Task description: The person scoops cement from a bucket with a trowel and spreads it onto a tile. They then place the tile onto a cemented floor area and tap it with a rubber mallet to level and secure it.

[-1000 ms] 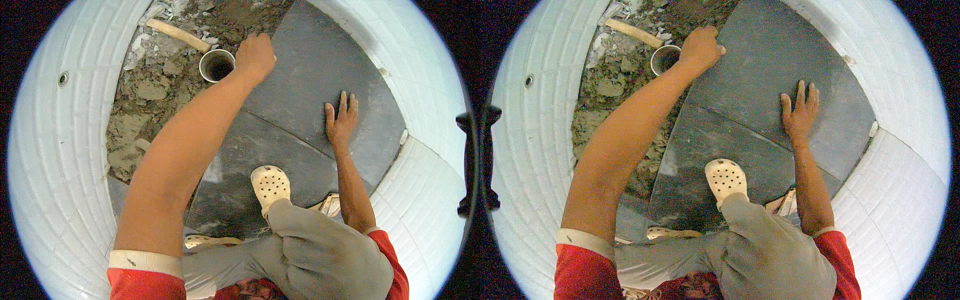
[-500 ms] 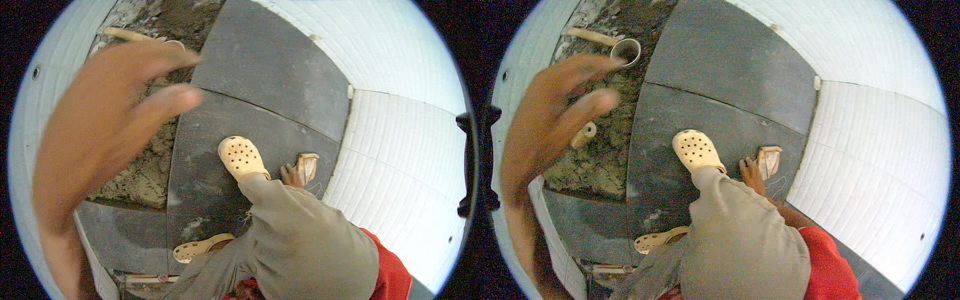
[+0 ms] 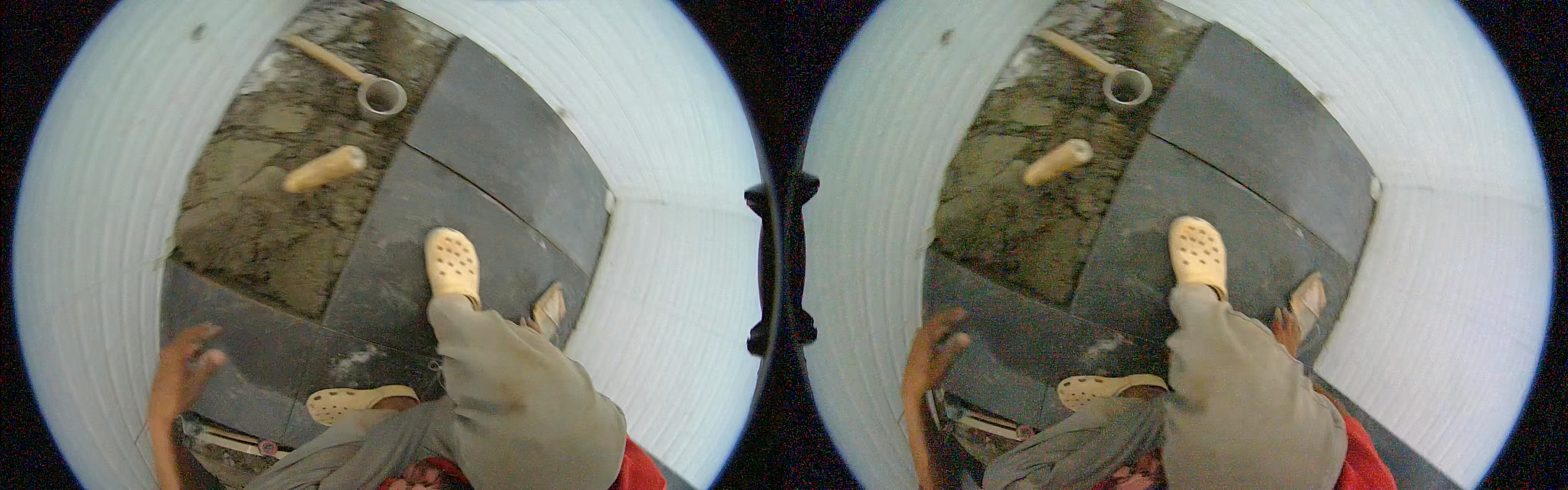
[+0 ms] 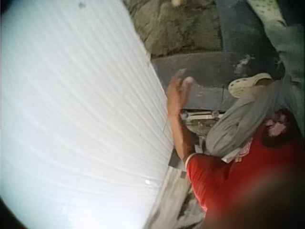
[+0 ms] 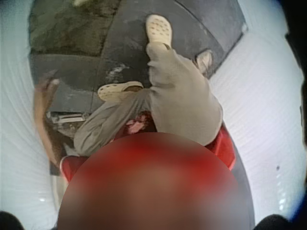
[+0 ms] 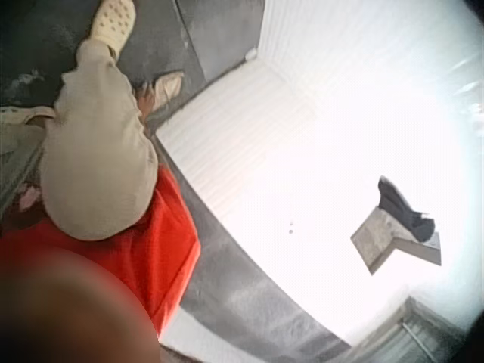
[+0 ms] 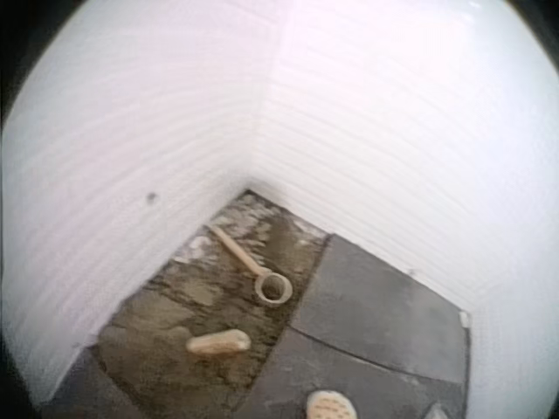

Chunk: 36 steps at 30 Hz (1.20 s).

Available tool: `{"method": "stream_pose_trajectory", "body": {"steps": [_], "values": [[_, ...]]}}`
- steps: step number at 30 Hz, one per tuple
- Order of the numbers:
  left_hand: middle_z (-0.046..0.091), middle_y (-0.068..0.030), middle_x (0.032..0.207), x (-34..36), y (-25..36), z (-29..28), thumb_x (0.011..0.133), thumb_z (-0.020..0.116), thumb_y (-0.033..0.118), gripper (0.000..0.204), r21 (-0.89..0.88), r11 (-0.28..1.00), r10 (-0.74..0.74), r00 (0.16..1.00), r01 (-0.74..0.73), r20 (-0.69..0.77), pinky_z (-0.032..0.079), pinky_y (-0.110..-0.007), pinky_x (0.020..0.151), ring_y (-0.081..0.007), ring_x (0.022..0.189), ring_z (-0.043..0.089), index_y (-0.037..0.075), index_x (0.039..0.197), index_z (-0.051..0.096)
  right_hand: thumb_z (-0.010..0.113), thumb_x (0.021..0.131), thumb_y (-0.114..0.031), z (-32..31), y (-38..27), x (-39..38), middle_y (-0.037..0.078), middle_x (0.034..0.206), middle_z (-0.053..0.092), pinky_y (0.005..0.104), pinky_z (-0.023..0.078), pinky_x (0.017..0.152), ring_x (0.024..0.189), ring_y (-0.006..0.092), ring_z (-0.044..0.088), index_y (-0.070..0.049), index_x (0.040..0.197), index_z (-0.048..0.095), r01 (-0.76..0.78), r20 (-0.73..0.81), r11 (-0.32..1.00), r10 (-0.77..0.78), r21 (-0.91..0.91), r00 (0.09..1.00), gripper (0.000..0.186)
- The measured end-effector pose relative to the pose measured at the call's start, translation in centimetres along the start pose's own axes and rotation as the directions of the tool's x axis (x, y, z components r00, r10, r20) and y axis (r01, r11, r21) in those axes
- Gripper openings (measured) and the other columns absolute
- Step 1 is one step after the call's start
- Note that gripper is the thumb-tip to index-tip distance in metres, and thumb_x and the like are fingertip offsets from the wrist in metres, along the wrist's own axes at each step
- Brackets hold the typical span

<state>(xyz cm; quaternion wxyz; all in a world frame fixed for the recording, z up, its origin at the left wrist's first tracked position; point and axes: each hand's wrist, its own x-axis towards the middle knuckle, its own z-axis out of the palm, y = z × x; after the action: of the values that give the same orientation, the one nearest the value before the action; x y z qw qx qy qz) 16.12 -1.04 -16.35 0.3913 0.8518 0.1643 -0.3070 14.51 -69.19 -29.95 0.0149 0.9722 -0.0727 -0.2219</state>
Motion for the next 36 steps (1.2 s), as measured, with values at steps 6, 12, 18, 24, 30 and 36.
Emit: {"method": "stream_pose_trajectory", "body": {"steps": [6,12,18,24,30,36], "values": [[0.066,-0.0204,0.129,-3.0,-1.8,4.8,0.094,0.071,0.039,0.051,-0.197,0.978,-0.048,0.995,0.064,0.084,0.054,-0.041,0.092,-0.0345,0.114,0.067,0.004,0.131,0.065,0.065,0.092,-0.022,0.3,-1.0,0.9,0.029,0.143,0.048,0.0548,0.044,0.104,0.128,0.0486,0.05,-0.004,0.142,0.047,0.001,0.086,0.995,-0.009,0.097,0.996,0.057],[0.066,-0.0222,0.127,-3.6,-2.6,8.3,0.097,0.066,0.045,0.055,-0.157,0.988,0.011,0.994,0.007,0.113,0.054,-0.042,0.092,-0.0347,0.111,0.068,0.002,0.132,0.064,0.064,0.092,-0.022,4.0,-1.4,3.3,0.03,0.14,0.05,0.0547,0.045,0.102,0.125,0.0492,0.052,-0.003,0.14,0.048,0.085,0.185,0.978,-0.121,0.189,0.975,0.054],[0.065,-0.0245,0.131,-5.1,-5.8,11.0,0.097,0.065,0.042,0.057,-0.199,0.98,0.003,1.0,-0.002,0.009,0.048,-0.045,0.103,-0.0367,0.122,0.062,-0.003,0.133,0.062,0.06,0.091,-0.02,5.7,-0.3,6.1,0.03,0.123,0.057,0.0552,0.047,0.094,0.11,0.0506,0.057,0.003,0.128,0.05,0.063,-0.015,0.963,-0.061,0.262,0.998,0.044],[0.062,-0.026,0.135,-6.7,-5.6,11.6,0.099,0.063,0.043,0.058,-0.087,0.965,-0.241,0.967,0.249,0.087,0.044,-0.044,0.108,-0.037,0.127,0.06,-0.003,0.135,0.061,0.063,0.088,-0.021,4.9,2.8,6.8,0.027,0.122,0.062,0.0542,0.046,0.096,0.112,0.0452,0.059,0.002,0.129,0.053,-0.204,-0.03,0.949,0.218,0.24,0.976,0.048],[0.066,-0.0186,0.134,-8.7,-5.6,13.6,0.1,0.056,0.052,0.059,-0.271,0.953,-0.125,0.99,0.137,0.06,0.046,-0.042,0.106,-0.0302,0.124,0.063,0.004,0.133,0.065,0.063,0.091,-0.025,3.7,2.1,8.3,0.021,0.115,0.062,0.0515,0.045,0.091,0.105,0.0385,0.059,-0.001,0.125,0.055,0.028,-0.085,0.96,-0.005,0.278,0.996,0.042],[0.07,-0.0161,0.122,-18.0,-5.5,20.3,0.099,0.058,0.053,0.057,-0.962,0.244,-0.039,0.993,0.122,0.116,0.047,-0.041,0.103,-0.0283,0.117,0.064,0.003,0.126,0.069,0.062,0.093,-0.027,-3.3,-4.5,12.3,0.017,0.107,0.061,0.0479,0.044,0.086,0.098,0.0333,0.057,-0.004,0.117,0.057,0.212,0.005,0.942,-0.22,0.261,0.975,0.033]]}}
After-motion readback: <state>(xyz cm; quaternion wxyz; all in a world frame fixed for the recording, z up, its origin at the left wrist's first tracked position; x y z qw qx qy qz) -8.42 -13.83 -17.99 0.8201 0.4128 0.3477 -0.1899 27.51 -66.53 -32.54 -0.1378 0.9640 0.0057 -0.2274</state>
